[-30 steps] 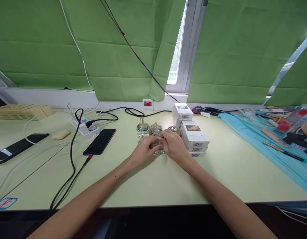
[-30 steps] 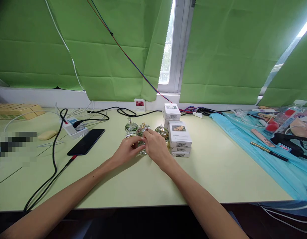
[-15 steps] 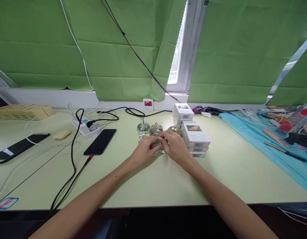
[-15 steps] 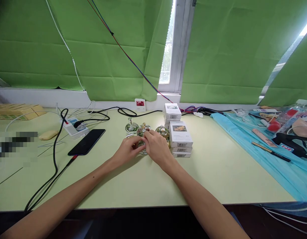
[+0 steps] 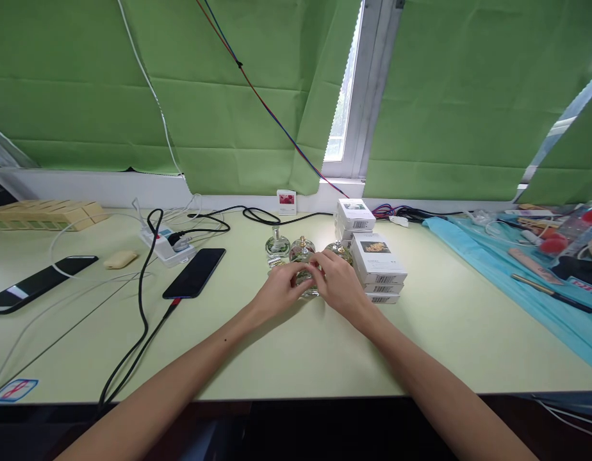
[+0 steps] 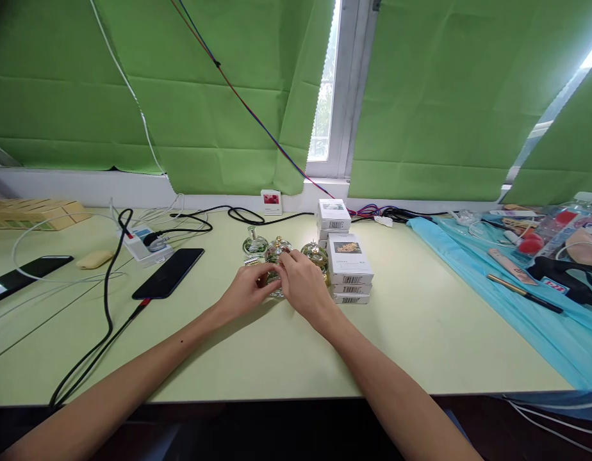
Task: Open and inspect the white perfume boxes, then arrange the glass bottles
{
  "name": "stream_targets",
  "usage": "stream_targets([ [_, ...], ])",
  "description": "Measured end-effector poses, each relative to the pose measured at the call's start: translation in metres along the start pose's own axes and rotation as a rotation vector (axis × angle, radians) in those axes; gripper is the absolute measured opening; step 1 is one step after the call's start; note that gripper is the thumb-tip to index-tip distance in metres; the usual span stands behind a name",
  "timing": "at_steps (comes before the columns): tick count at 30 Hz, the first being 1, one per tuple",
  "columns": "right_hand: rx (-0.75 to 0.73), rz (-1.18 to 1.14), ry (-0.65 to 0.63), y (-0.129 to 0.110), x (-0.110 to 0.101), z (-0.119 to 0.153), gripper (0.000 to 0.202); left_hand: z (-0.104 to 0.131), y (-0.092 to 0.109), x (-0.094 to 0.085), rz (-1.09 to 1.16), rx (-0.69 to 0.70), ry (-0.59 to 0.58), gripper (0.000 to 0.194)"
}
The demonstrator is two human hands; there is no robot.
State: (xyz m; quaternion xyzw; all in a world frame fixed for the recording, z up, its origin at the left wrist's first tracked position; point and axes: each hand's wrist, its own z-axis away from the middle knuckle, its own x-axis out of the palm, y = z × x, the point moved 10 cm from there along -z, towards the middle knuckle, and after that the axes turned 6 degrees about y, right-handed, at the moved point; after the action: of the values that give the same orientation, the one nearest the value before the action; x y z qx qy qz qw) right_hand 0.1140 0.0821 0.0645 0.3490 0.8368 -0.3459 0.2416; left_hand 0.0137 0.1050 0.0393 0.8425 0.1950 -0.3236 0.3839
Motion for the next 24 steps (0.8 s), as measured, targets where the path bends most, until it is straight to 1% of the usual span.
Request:
stream_targets([
  [7,-0.014,-0.033,0.025,-0.0002,-0.0006,-0.0013,0.015,-0.0005,0.0006,0.0,-0.002,0.005,0.003,0.015],
  [16,0.02,-0.11,0.037,0.0048,-0.0019,-0.0007,0.015,0.0003,-0.0005,0.001,0.008,-0.013,-0.003,0.016],
  [24,0.027,-0.088,0.037,0.0053,-0.0019,-0.0005,0.014,-0.0011,0.0024,-0.001,0.006,-0.017,-0.004,0.019],
])
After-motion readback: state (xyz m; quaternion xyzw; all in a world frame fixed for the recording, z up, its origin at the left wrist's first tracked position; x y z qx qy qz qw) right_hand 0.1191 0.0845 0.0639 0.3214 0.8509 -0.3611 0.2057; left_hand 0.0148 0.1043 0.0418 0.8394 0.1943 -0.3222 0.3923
